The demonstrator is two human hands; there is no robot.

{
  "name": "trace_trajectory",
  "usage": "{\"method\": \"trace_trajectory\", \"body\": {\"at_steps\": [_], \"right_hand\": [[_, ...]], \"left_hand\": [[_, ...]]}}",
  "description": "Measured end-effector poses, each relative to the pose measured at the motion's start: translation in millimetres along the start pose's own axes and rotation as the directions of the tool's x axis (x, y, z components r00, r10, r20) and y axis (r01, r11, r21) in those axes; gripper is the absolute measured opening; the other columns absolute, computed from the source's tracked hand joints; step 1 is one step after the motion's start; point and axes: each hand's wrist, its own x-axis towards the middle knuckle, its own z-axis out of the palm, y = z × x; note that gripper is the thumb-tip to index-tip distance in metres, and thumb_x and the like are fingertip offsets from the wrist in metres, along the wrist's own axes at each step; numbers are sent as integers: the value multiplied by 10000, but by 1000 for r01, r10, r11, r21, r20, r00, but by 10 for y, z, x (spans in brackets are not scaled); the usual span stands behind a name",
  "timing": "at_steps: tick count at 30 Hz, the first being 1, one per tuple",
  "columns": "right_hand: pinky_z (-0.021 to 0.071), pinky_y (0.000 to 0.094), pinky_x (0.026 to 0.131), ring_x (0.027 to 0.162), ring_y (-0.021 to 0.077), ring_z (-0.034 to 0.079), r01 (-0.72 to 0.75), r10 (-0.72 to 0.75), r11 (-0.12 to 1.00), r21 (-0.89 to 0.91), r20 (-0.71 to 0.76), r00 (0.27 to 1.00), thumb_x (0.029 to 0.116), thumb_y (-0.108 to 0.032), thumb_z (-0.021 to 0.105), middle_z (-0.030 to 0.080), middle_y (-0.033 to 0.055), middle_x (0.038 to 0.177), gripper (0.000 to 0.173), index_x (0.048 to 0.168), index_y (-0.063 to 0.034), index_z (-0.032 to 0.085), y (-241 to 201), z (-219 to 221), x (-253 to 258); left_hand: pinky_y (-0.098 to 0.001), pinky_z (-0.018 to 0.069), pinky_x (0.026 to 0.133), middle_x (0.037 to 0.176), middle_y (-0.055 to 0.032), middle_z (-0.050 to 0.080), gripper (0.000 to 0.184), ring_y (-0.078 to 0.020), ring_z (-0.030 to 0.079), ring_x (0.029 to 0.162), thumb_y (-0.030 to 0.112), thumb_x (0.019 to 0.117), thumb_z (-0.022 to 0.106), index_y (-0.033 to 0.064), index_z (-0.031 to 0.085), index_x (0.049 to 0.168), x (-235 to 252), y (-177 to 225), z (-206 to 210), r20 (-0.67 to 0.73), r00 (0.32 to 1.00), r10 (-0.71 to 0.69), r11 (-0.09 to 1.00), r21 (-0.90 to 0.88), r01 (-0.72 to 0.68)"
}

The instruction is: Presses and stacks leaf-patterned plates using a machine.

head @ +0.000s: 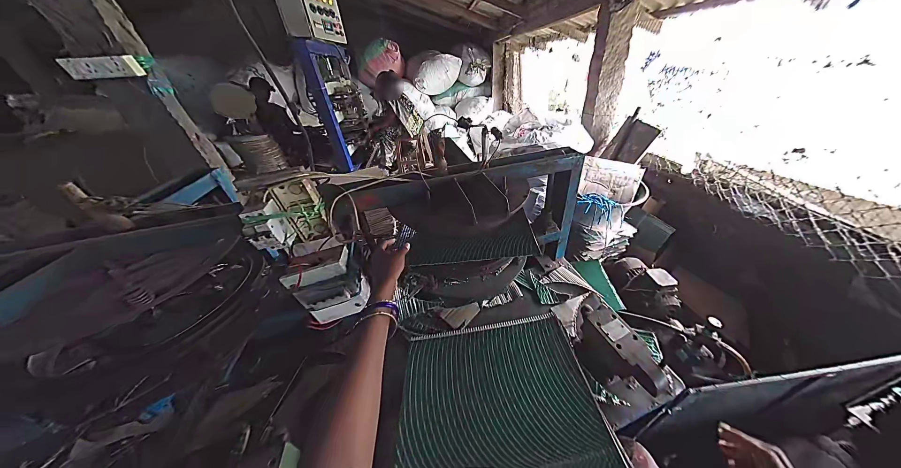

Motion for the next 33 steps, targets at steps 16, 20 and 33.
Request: {"method": "trace_trajectory", "body": {"at_steps": [16,20,33], "right_hand": [[462,664,988,1250,508,559,18,15,956,-291,110,994,1018,-198,562,617,306,1291,337,1269,2,665,-447,1145,1961],[501,630,934,1241,484,570,42,34,929,-368,197,980,1007,-290,587,626,286,1273,373,1238,-12,685,-411,1447,2090],[519,622,898,1213,447,599,11,60,937,-349,193,979,993,-285,629,655,257,1222,334,1179,-19,708,-388,1422,2044]], "left_hand": [[-507,551,799,1383,-247,528,598,-343,638,1037,435,1100,400,43,336,1548,-1211,-216,-213,17,991,-132,937,-325,131],[-474,525,976,1296,-186,636,468,-297,621,1181,343,1026,518,-8,619,1319,-2198,-962,169,215,942,258,953,104,-285],[-594,410,1059,1464,-114,548,502,-379,528,1307,477,1007,491,178,638,1383,-2561,-1052,387,378,866,327,692,528,-492]]}}
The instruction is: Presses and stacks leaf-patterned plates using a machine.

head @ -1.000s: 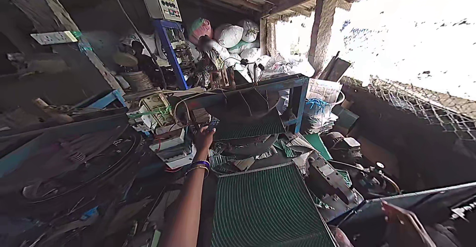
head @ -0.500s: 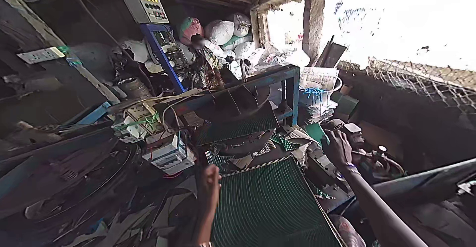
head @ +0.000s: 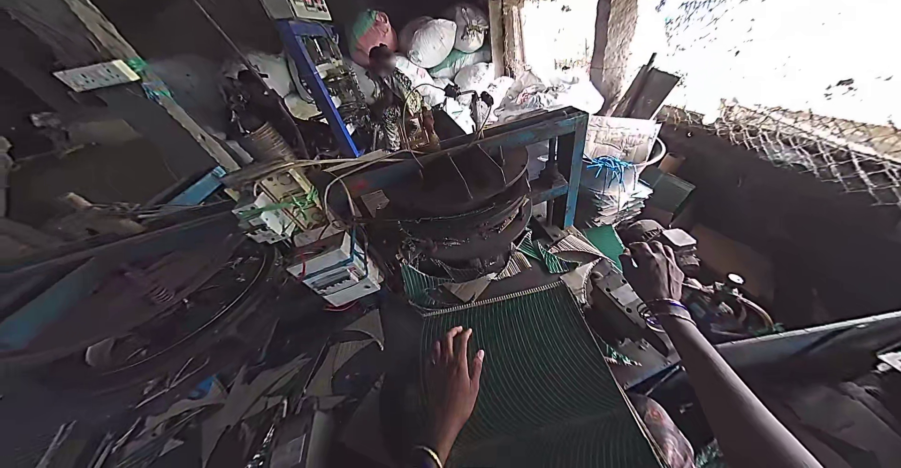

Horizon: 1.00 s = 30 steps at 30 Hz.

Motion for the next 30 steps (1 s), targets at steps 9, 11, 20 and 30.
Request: {"method": "trace_trajectory", "body": {"at_steps": [9,11,20,30], "right_hand": [[518,648,875,1185,467,609,23,-22,999,27,-37,999,979,-301,630,663,267,1198,335,1142,-25,725,40,45,11],[521,644,871,1182,464,612,27,-25,999,29,-50,998,969,-285,643,666,264,1189,315,1127,-26,729,44,55,6],[492,701,925,1195,497,611,-106,149,970,217,-193,970,960,-11,589,643,285,1269,242,1162,-24,722,260,-467,-671],[378,775,908,1170,566,561,-167,267,921,351,-258,928,836,95,639,602,343,1251,308,1127,24,712,453,-646,-1226]], "left_hand": [[-584,406,1067,1457,-109,559,497,-370,533,1300,472,1000,512,170,648,1371,23,-40,77,-25,1000,5,1000,-16,-5],[-582,403,1067,1468,-100,550,503,-366,529,1304,484,998,510,182,643,1378,22,-38,67,-6,1000,-11,1000,-21,11],[-540,370,1125,1494,-81,527,510,-330,489,1355,500,1004,506,199,628,1397,26,-34,16,45,998,-48,998,-35,50],[-473,505,1043,1344,-215,629,450,-315,592,1275,245,969,617,-36,619,1320,-146,-353,-342,-70,990,-127,695,-718,38]]}}
